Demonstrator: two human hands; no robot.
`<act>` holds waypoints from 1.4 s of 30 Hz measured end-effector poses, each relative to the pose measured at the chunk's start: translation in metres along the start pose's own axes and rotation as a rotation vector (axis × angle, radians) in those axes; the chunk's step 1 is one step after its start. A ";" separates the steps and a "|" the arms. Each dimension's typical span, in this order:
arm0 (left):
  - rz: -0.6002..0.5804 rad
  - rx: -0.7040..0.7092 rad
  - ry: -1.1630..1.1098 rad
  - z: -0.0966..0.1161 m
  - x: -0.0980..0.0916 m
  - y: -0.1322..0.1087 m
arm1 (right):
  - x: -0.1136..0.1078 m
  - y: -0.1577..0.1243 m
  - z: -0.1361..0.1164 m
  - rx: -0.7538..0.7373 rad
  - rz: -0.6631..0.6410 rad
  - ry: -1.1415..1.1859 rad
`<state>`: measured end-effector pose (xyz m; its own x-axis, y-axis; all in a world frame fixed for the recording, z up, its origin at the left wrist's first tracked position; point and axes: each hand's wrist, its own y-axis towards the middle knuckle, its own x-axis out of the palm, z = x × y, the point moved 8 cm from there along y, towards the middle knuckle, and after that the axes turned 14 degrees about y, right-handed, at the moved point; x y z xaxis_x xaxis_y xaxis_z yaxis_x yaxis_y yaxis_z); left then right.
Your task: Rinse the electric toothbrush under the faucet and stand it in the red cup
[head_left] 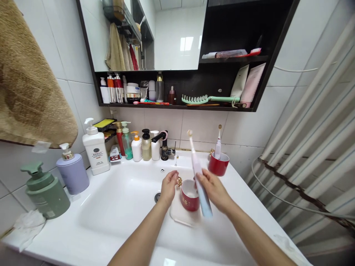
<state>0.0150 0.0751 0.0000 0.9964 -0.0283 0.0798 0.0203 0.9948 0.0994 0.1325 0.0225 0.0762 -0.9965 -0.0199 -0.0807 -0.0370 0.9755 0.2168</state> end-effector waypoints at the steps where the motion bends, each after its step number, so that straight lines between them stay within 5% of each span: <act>1: -0.037 -0.021 -0.105 0.002 0.002 0.000 | 0.009 -0.008 0.011 0.069 -0.051 0.051; 7: -0.190 -0.113 -0.327 0.004 0.015 -0.005 | 0.037 -0.029 0.054 0.234 -0.163 0.156; 12: -0.056 -0.141 -0.406 0.000 0.000 0.003 | 0.046 -0.035 0.062 0.370 -0.290 0.186; 17: 0.006 -0.155 -0.410 -0.001 -0.007 0.006 | 0.037 -0.031 0.064 0.235 -0.207 -0.032; 22: 0.045 -0.170 -0.410 -0.004 -0.010 0.007 | 0.046 -0.035 0.071 0.357 -0.253 0.046; 32: 0.158 -0.234 -0.459 -0.007 -0.017 0.005 | 0.050 -0.034 0.067 0.322 -0.191 0.013; 38: 0.183 -0.236 -0.476 -0.008 -0.020 0.006 | 0.063 -0.042 0.072 0.482 -0.270 0.304; 42: 0.201 -0.260 -0.490 -0.010 -0.021 0.006 | 0.056 -0.037 0.073 0.400 -0.199 0.128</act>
<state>-0.0048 0.0827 -0.0108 0.8299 0.1835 0.5269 -0.0844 0.9748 -0.2066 0.0831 0.0011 -0.0079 -0.9751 -0.2174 0.0432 -0.2217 0.9575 -0.1847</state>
